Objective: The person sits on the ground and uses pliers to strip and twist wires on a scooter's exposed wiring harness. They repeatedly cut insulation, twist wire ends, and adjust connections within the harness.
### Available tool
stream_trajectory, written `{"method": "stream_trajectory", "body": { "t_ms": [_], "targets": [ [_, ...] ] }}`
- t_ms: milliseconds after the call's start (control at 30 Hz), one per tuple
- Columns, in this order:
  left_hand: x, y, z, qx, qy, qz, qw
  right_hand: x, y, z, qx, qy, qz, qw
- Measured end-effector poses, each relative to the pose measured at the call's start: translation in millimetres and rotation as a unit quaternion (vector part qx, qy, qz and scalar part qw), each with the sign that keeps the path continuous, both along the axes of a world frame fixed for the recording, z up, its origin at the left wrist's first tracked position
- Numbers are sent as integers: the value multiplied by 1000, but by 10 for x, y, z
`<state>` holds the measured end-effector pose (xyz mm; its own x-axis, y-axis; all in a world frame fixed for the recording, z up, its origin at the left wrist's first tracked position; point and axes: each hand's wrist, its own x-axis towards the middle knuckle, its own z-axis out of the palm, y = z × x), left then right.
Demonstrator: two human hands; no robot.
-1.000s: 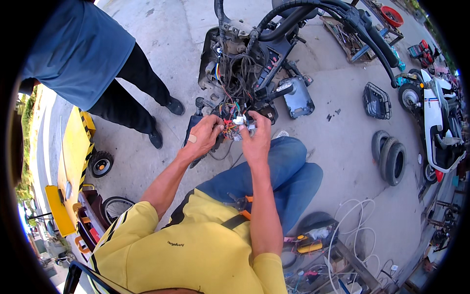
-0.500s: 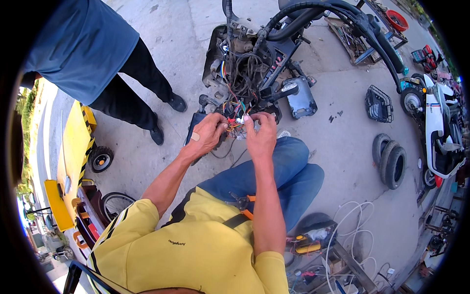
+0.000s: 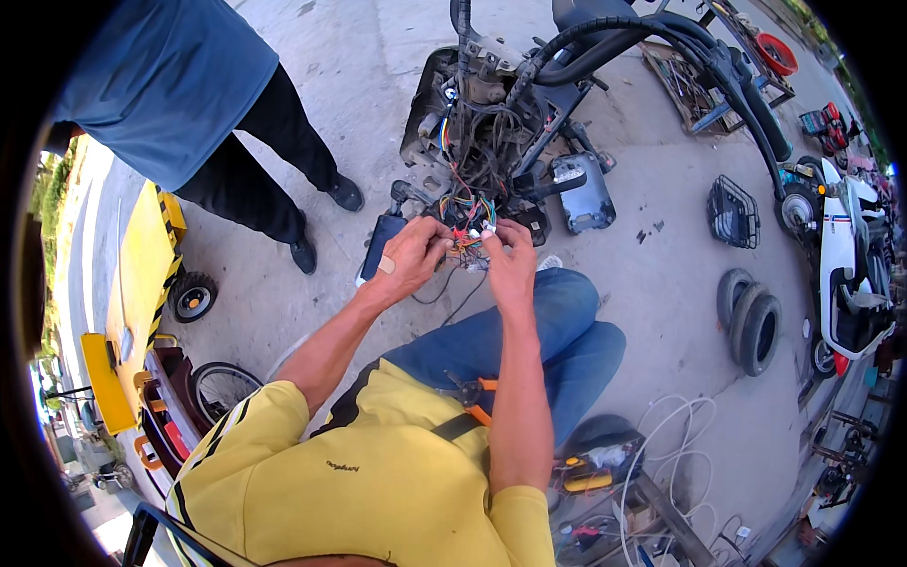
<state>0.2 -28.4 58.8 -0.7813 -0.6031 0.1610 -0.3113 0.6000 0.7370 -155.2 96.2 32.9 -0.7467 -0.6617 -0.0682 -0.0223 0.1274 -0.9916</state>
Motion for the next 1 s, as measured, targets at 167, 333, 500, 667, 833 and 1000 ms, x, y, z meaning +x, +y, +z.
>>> {"method": "stream_trajectory", "body": {
  "t_ms": [167,333,500,667,833,1000],
  "targets": [
    [46,73,-75,235,98,62,965,-53,58,5,2,-56,-8,998],
    [169,-17,-434,491,118,152,850,-85,44,53,-7,-134,-10,991],
    [64,11,-375,633,177,126,743,-132,36,209,67,-177,-21,982],
    [-97,-54,-457,674,218,95,699,-173,14,149,51,-182,-24,982],
    [-208,-15,-565,694,263,101,662,-227,8,81,51,-212,-29,976],
    [-275,226,-528,667,277,172,670,-297,-8,-40,67,-191,-70,977]
  ]
}}
